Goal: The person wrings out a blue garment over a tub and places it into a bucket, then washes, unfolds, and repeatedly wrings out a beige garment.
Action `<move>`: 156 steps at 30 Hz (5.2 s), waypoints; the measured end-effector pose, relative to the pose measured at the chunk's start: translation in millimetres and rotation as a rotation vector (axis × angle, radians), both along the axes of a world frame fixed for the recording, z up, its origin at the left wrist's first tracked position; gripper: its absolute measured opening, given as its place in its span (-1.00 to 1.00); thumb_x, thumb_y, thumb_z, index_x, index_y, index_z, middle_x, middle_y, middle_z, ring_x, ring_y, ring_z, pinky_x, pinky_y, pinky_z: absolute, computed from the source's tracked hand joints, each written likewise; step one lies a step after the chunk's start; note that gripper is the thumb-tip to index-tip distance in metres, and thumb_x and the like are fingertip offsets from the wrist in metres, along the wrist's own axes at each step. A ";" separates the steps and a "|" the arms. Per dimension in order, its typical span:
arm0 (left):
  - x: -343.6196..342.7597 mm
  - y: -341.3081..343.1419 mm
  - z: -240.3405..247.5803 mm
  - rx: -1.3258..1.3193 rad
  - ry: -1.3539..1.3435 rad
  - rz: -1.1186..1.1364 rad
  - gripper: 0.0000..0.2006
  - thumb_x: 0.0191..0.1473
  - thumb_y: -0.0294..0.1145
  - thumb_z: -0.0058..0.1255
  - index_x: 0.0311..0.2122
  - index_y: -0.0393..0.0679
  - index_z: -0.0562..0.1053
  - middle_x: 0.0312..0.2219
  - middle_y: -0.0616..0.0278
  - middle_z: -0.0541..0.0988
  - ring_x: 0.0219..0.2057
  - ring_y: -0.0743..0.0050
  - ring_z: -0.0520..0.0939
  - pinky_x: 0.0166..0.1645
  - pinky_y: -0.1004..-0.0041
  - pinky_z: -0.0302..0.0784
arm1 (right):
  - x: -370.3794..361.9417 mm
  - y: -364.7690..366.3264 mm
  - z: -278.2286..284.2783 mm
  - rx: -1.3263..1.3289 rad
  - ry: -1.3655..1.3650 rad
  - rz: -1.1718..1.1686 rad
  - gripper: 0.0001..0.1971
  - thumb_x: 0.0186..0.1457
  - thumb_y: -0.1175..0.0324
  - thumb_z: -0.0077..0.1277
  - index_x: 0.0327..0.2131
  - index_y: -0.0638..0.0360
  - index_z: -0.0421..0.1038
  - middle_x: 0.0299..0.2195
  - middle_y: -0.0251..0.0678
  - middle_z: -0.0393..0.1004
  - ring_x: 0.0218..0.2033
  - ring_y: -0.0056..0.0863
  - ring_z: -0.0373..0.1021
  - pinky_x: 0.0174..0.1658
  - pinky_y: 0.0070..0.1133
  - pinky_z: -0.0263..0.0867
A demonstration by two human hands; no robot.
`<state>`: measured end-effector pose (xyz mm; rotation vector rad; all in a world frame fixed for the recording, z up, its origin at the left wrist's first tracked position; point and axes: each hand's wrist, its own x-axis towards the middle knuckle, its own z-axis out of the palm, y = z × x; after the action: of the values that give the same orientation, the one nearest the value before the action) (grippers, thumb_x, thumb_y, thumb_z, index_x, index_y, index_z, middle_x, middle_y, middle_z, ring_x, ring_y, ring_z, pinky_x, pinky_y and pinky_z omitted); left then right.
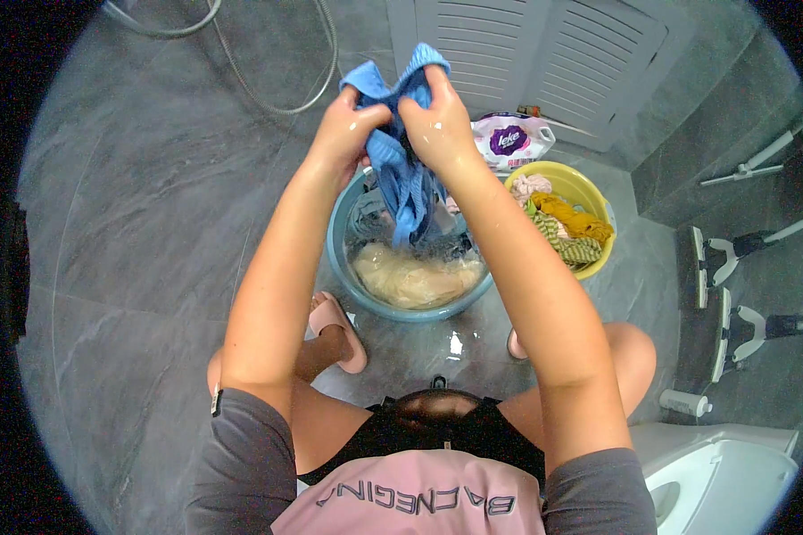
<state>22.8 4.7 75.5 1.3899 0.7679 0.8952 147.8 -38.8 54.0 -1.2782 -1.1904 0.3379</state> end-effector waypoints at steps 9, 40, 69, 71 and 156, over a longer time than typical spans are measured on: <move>-30.4 20.7 -211.6 0.118 0.960 -0.061 -0.45 -0.20 -0.51 -0.05 0.00 -0.26 0.15 -0.43 -0.14 0.51 -0.71 0.09 0.55 -0.70 0.28 0.45 | 12.0 -21.8 -198.1 -0.712 -0.438 -0.114 -0.46 -0.09 0.39 -0.12 0.03 0.12 0.03 -0.49 0.20 0.41 -0.43 0.15 0.37 -0.30 -0.13 0.29; -22.3 34.5 -410.4 -0.066 1.456 -0.258 -0.69 -0.03 -0.33 -0.17 -0.15 -0.11 0.45 -0.17 0.04 0.50 -0.14 0.06 0.52 -0.07 0.14 0.40 | 41.8 -1.7 -372.3 -1.591 -0.630 0.327 -0.63 0.05 0.36 -0.30 -0.05 0.14 0.29 -0.02 -0.04 0.30 -0.05 -0.14 0.32 -0.02 -0.32 0.24; -11.3 -27.7 13.0 0.450 0.056 -0.098 -0.71 -0.07 -0.59 -0.01 -0.22 -0.13 0.23 -0.51 0.27 0.48 -0.46 0.63 0.46 -0.39 0.59 0.37 | 4.5 -36.7 17.3 -0.164 -0.416 0.166 -0.54 -0.22 0.35 0.16 -0.22 0.30 0.25 -0.42 -0.21 0.40 -0.40 -0.42 0.38 -0.33 -0.53 0.32; -18.6 -29.8 15.3 0.701 0.096 0.151 -0.64 -0.10 -0.55 0.06 -0.17 -0.18 0.22 -0.47 0.25 0.50 -0.43 0.54 0.50 -0.31 0.53 0.42 | 6.3 -35.3 33.0 -0.321 -0.242 0.162 -0.64 -0.20 0.41 0.10 -0.27 0.28 0.26 -0.44 -0.22 0.40 -0.41 -0.45 0.37 -0.32 -0.55 0.30; 2.2 8.5 -89.0 0.115 0.220 -0.492 -0.18 -0.22 -0.11 0.22 0.13 -0.14 0.09 0.05 0.02 0.25 0.07 0.25 0.28 0.12 0.37 0.18 | -6.0 -30.7 -78.9 -0.408 0.758 0.299 -0.63 -0.20 0.47 0.07 -0.20 0.26 0.35 -0.29 -0.31 0.43 -0.30 -0.45 0.39 -0.21 -0.51 0.30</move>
<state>25.0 13.2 -13.5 1.7012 0.5033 0.4107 141.8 -69.4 -24.9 -1.1385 -0.6606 1.2169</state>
